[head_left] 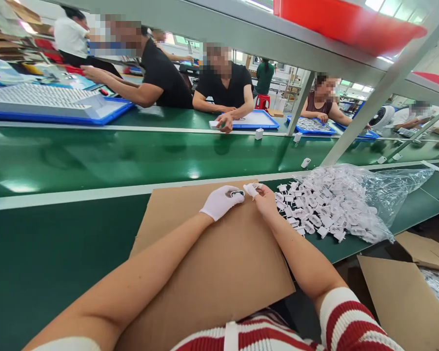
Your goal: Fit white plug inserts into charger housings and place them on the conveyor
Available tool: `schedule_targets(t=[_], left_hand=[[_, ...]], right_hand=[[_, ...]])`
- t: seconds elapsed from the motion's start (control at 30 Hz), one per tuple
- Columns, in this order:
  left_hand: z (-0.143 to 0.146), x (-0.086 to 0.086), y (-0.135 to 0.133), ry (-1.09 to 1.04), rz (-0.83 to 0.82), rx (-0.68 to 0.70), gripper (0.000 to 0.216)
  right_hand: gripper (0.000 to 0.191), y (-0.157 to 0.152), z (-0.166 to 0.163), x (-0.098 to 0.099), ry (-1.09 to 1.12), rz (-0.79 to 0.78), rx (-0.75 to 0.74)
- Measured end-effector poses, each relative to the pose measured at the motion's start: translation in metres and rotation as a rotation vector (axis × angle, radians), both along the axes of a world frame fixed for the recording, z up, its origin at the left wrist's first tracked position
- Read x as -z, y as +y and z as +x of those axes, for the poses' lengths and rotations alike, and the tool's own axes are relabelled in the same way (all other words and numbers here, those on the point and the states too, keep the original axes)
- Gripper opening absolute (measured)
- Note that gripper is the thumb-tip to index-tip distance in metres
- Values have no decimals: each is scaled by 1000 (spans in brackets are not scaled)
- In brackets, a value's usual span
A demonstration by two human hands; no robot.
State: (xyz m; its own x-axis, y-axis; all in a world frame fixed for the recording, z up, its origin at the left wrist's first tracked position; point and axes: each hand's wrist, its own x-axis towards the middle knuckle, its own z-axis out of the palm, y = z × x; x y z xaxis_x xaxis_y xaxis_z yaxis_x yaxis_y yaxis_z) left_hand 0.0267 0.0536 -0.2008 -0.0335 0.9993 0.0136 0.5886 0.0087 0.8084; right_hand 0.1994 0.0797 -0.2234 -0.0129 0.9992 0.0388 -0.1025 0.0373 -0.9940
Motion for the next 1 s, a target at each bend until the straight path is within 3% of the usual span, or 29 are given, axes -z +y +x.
schedule_targets(t=[0.17, 0.37, 0.57, 0.67, 0.8, 0.9, 1.0], left_hand=[[-2, 15, 4, -36, -11, -6, 37], [-4, 15, 3, -121, -21, 37, 35], [-7, 12, 1, -114, -15, 73, 34], [-7, 8, -2, -99, -18, 77, 32], [-5, 8, -2, -99, -31, 11, 42], [-5, 10, -1, -121, -45, -17, 47], [-6, 11, -1, -142, -48, 13, 39]], right_hand=[[34, -2, -3, -5, -183, 191, -37], [45, -3, 0, -14, 6, 42, -82], [49, -3, 5, -19, 29, 79, 46], [39, -7, 7, -19, -147, 145, 90], [13, -13, 12, -16, -616, 257, 13], [36, -17, 15, -14, -941, 342, -90], [53, -16, 18, -13, -1007, 340, -91]])
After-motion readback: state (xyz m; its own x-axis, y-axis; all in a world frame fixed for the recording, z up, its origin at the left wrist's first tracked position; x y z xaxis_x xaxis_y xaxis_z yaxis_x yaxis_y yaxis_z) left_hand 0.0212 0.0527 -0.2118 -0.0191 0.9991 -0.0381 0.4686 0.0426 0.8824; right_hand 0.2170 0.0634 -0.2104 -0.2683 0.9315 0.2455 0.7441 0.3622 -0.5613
